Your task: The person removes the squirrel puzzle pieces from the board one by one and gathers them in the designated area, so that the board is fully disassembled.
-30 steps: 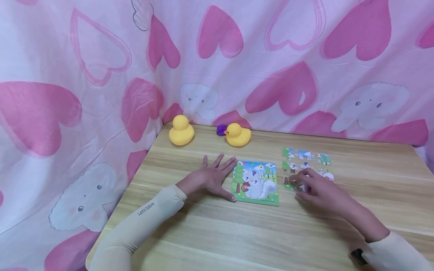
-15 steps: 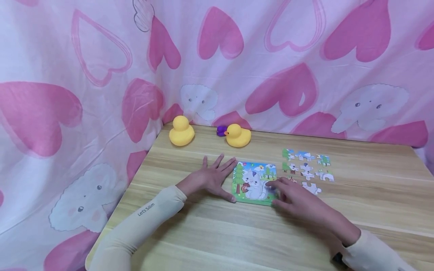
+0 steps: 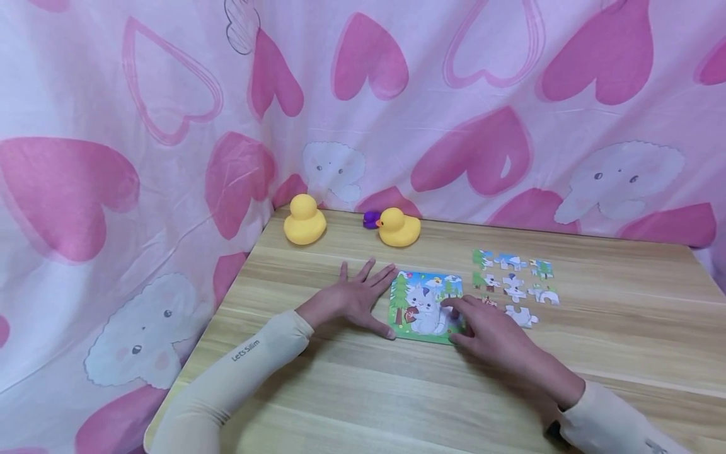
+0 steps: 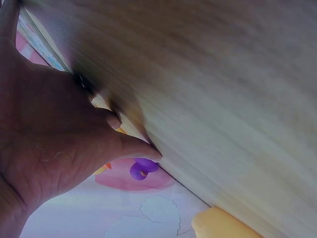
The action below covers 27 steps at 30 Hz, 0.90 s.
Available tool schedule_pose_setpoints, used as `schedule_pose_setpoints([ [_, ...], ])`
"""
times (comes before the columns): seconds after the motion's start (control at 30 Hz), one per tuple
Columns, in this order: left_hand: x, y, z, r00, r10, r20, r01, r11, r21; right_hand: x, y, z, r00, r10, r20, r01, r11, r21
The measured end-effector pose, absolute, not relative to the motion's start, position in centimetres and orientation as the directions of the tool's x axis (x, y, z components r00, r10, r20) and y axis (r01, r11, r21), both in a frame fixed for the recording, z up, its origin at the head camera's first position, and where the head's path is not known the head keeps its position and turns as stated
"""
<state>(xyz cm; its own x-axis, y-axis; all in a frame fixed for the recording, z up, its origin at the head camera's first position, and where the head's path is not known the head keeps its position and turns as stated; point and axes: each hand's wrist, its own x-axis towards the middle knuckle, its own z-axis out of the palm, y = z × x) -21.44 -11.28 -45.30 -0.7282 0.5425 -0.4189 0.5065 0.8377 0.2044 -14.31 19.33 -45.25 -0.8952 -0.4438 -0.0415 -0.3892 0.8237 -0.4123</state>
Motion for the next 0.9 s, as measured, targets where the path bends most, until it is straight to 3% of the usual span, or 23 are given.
schedule_pose_setpoints([
  [0.33,-21.4,-11.2,-45.5,-0.729,0.541,-0.420,0.508,0.838,0.199,-15.2,19.6,-45.4,-0.907,-0.404,-0.121,-0.263,0.766,-0.586],
  [0.9,-21.5,-11.3,-45.3,-0.729,0.546,-0.413,0.512,0.835,0.201,-15.7,20.0,-45.4,-0.889,-0.449,-0.092,-0.317,0.748,-0.584],
])
